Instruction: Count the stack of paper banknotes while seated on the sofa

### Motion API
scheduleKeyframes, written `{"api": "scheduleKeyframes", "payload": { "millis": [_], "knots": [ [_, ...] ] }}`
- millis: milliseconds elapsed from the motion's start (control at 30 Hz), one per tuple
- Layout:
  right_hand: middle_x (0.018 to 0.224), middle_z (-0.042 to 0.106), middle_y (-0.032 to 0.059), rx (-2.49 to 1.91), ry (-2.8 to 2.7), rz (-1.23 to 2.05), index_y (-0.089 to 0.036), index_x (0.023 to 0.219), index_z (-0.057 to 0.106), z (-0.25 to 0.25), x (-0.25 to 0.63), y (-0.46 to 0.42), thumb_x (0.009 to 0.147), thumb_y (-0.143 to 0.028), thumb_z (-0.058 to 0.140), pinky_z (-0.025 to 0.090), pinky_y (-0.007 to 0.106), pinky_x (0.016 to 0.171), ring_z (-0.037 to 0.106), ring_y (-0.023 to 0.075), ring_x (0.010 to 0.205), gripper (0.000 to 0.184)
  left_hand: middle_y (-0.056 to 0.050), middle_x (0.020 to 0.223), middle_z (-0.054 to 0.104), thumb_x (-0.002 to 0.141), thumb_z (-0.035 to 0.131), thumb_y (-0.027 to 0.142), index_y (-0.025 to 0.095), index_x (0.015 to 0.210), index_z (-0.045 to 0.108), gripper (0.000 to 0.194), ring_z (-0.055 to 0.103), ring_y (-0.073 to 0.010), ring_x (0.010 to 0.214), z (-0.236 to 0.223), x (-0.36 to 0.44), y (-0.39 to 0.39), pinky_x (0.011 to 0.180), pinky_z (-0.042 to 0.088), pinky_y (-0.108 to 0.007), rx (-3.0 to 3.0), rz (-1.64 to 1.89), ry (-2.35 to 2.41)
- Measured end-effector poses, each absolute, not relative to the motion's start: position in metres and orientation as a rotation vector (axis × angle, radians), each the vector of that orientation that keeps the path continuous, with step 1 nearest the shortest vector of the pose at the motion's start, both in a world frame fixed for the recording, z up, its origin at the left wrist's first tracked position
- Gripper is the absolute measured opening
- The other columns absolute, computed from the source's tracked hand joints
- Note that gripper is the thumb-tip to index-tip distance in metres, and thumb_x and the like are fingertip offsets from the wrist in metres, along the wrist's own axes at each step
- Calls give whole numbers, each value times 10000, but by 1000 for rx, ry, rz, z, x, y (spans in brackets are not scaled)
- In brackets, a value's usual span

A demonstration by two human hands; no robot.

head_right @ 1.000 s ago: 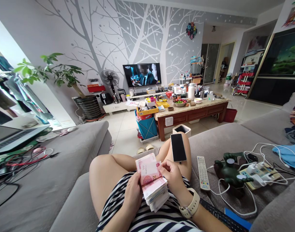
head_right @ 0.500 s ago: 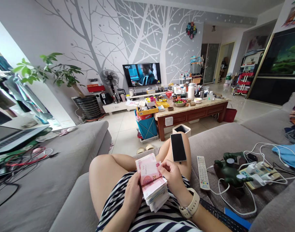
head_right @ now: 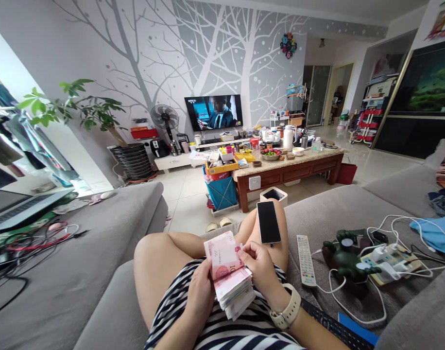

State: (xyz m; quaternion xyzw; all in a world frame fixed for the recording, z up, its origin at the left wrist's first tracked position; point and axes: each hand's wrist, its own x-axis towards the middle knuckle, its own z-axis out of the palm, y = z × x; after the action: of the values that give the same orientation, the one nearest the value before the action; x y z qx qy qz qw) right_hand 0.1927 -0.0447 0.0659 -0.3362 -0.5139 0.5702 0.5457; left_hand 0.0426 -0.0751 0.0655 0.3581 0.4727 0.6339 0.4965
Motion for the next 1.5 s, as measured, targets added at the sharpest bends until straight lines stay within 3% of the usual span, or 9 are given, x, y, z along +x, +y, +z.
{"api": "scheduleKeyframes", "payload": {
  "millis": [367, 1167, 1500],
  "knots": [
    [613, 563, -18, -761, -1206, 1366, -172, 685, 574, 67, 193, -46, 746, -399, 687, 342, 235, 529, 467, 123, 561, 260, -91, 882, 737, 782, 556, 420, 144, 813, 712, 318, 643, -263, 849, 65, 41, -74, 826, 480, -373, 862, 1526, 1110],
    [615, 555, -14, -772, -1219, 1358, -160, 703, 570, 69, 193, -45, 768, -385, 670, 328, 232, 530, 452, 123, 562, 255, -50, 767, 724, 730, 614, 408, 157, 734, 708, 268, 614, -200, 689, 76, 46, -76, 693, 478, -292, 792, 1530, 1064],
    [623, 560, -12, -777, -1223, 1345, -163, 705, 574, 69, 194, -46, 769, -379, 669, 345, 235, 543, 465, 129, 575, 244, -60, 817, 729, 757, 582, 400, 162, 759, 709, 270, 617, -210, 747, 76, 46, -77, 738, 476, -303, 824, 1533, 1104]
  ]
}}
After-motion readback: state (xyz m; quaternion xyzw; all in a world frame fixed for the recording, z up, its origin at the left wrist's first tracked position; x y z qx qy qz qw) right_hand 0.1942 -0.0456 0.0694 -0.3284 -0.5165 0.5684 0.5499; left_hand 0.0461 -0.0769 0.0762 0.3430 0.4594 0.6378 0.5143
